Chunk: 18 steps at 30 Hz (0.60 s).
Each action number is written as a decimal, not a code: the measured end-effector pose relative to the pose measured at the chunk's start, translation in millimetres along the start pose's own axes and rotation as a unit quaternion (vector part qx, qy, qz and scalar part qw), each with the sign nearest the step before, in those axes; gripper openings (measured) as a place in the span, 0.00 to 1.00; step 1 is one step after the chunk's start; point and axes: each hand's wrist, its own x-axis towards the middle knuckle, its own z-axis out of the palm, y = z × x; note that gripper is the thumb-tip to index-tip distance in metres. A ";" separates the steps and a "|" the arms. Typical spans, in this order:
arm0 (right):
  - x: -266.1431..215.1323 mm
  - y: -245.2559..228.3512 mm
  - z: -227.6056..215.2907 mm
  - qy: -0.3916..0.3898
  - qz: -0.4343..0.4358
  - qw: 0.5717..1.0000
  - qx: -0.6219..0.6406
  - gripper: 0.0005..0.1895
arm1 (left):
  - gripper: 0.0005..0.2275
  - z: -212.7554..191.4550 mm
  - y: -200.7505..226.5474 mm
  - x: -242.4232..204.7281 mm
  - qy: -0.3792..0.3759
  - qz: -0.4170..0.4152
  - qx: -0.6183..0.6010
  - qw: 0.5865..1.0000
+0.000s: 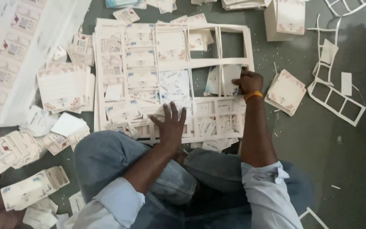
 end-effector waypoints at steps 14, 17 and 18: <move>-90.8 -107.5 -8.0 0.010 -0.129 0.934 -0.332 0.12 | 0.36 9.7 -1.2 10.2 0.082 0.002 0.040 0.996; -89.1 -119.6 -21.2 -0.005 -0.104 0.993 -0.064 0.07 | 0.36 19.2 1.1 11.8 0.091 -0.003 0.041 0.995; -90.5 -125.3 -31.4 -0.007 -0.104 0.992 -0.066 0.07 | 0.36 10.2 0.4 8.5 0.090 -0.005 0.039 0.995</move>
